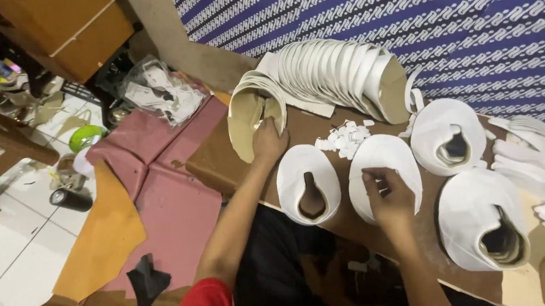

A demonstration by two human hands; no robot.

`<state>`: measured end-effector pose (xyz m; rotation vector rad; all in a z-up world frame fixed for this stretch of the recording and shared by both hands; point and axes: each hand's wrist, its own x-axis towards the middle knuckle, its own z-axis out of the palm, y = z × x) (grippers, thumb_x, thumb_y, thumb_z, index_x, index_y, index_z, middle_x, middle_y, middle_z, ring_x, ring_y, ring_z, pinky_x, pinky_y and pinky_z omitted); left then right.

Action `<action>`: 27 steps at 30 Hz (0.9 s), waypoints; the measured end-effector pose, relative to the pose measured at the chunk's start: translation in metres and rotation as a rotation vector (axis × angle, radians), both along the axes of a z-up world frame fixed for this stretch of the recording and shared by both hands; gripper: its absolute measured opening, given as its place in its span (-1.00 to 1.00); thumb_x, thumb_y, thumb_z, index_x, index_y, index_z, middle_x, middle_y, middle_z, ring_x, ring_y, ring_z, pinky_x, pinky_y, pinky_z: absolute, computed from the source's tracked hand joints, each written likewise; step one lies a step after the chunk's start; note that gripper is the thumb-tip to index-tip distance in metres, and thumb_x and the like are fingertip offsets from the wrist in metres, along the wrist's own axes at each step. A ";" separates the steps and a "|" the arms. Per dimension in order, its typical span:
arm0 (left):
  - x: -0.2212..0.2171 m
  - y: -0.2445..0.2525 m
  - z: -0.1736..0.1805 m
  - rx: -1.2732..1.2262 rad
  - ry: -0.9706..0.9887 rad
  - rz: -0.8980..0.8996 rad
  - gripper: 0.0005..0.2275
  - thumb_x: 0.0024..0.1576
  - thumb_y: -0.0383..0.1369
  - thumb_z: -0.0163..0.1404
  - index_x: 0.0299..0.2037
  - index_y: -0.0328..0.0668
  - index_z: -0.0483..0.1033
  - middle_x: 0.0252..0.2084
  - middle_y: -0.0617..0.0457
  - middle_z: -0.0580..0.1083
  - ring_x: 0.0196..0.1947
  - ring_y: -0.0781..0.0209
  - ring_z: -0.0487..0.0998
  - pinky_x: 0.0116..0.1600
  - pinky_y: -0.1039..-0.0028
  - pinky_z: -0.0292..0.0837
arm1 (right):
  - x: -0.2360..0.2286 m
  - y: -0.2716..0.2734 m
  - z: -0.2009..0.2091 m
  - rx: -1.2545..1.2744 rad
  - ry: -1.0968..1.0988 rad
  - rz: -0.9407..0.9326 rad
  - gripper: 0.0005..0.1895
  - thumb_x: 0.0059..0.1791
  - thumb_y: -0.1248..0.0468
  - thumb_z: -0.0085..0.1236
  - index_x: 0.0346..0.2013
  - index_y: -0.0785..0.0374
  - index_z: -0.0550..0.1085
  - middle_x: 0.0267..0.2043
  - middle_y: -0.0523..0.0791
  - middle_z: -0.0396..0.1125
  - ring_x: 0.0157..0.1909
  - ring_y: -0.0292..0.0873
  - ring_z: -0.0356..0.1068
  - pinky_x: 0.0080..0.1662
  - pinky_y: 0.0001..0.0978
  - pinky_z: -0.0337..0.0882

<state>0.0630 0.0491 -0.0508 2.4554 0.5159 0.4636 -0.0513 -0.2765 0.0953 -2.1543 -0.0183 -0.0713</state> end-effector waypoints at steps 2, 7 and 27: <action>-0.012 -0.011 0.024 -0.020 0.021 -0.032 -0.54 0.24 -0.32 -0.04 0.28 -0.50 0.31 0.22 -0.42 0.39 0.25 -0.28 0.44 0.29 0.11 0.38 | 0.001 0.001 0.001 -0.002 0.001 0.006 -0.86 0.06 0.10 0.24 -0.12 -0.02 0.63 -0.27 -0.14 0.53 -0.36 -0.16 0.47 -0.27 -0.39 0.43; -0.043 -0.003 0.047 -0.117 0.006 0.010 -0.73 0.24 -0.53 -0.15 0.12 -0.42 0.46 -0.07 -0.33 0.58 0.00 -0.25 0.62 0.03 0.08 0.57 | -0.004 0.009 0.016 -0.131 0.110 0.062 -0.78 0.07 -0.03 0.17 -0.07 -0.12 0.62 -0.30 -0.20 0.51 -0.32 -0.19 0.47 -0.23 -0.33 0.46; -0.205 -0.223 0.198 -1.623 -0.960 -0.255 -0.60 0.19 -0.48 -0.11 0.27 -0.31 0.28 0.20 -0.12 0.46 0.21 0.10 0.45 0.35 0.20 0.35 | 0.006 -0.010 0.062 1.342 0.711 0.176 -0.36 0.07 -0.05 0.00 0.26 0.37 0.34 0.19 0.03 0.39 0.15 0.00 0.42 0.23 -0.14 0.37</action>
